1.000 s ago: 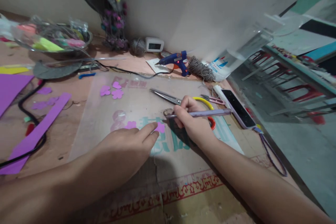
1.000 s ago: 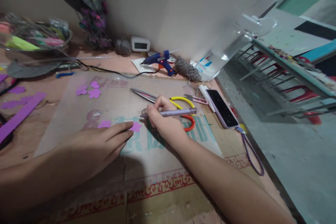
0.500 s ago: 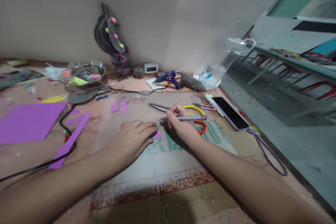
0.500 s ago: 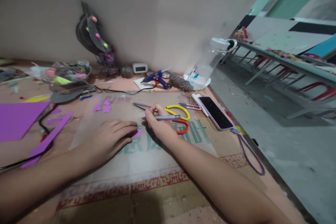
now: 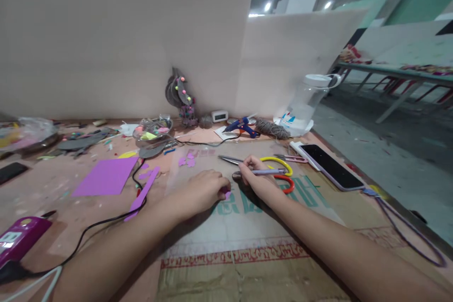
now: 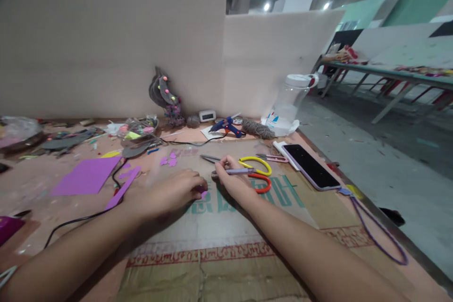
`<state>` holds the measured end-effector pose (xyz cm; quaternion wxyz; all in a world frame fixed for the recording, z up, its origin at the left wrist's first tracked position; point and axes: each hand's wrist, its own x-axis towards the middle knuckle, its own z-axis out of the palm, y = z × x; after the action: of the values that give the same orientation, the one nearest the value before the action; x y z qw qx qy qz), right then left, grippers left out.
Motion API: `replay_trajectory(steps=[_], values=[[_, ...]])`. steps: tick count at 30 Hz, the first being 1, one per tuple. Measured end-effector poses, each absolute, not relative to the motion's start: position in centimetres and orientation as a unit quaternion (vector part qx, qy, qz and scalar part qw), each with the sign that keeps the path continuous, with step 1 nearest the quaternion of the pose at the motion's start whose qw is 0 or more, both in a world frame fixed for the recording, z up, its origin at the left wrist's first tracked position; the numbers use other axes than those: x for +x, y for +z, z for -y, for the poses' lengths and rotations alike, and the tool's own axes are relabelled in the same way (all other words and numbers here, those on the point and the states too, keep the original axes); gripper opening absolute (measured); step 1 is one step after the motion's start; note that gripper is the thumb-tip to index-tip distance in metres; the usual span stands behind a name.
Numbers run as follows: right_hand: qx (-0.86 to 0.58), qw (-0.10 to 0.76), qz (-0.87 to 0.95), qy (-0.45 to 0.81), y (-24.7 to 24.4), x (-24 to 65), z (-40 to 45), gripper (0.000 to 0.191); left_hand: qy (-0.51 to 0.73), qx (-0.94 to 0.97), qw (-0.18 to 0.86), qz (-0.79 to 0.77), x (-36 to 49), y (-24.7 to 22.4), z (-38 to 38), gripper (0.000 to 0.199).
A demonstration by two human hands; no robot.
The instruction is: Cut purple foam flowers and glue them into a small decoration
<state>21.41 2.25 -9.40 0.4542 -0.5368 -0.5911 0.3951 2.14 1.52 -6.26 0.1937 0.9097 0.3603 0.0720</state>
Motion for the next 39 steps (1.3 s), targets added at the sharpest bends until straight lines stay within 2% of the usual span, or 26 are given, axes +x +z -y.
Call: replay_trajectory(steps=[6, 9, 12, 18, 22, 25, 26, 30, 34, 39], values=[[-0.539, 0.452, 0.593, 0.392, -9.2, 21.1, -2.2, 0.021, 0.099, 0.908, 0.217, -0.345, 1.5, -7.2, -2.3, 0.012], [-0.54, 0.448, 0.598, 0.388, -9.5, 21.3, -2.3, 0.022, 0.093, 0.909, 0.242, -0.326, 1.3, -6.6, -2.4, 0.025], [-0.537, 0.445, 0.603, 0.387, -9.7, 21.5, -2.3, 0.021, 0.072, 0.915, 0.216, -0.334, 1.3, -6.4, -2.4, 0.032], [-0.532, 0.438, 0.609, 0.392, -9.7, 21.5, -2.2, 0.02, 0.081, 0.917, 0.179, -0.348, 2.0, -7.1, -2.2, 0.018], [-0.526, 0.44, 0.611, 0.395, -9.8, 21.5, -2.3, 0.022, 0.108, 0.891, 0.24, -0.37, 1.9, -6.5, -2.2, 0.011], [-0.527, 0.44, 0.605, 0.403, -9.8, 21.5, -2.4, 0.022, 0.123, 0.855, 0.294, -0.409, 0.7, -5.5, -3.2, 0.016], [-0.528, 0.439, 0.601, 0.409, -9.8, 21.4, -2.4, 0.022, 0.143, 0.851, 0.273, -0.425, 0.1, -5.2, -3.7, 0.016], [-0.532, 0.431, 0.595, 0.421, -9.7, 21.3, -2.4, 0.021, 0.206, 0.847, 0.079, -0.483, -2.2, -5.3, -6.0, 0.02], [-0.528, 0.438, 0.594, 0.422, -9.5, 21.2, -2.4, 0.019, 0.163, 0.871, 0.079, -0.457, -3.8, -6.0, -7.6, 0.019], [-0.531, 0.434, 0.599, 0.413, -9.2, 21.2, -2.3, 0.018, 0.136, 0.882, 0.064, -0.447, -5.7, -5.6, -8.6, 0.029]])
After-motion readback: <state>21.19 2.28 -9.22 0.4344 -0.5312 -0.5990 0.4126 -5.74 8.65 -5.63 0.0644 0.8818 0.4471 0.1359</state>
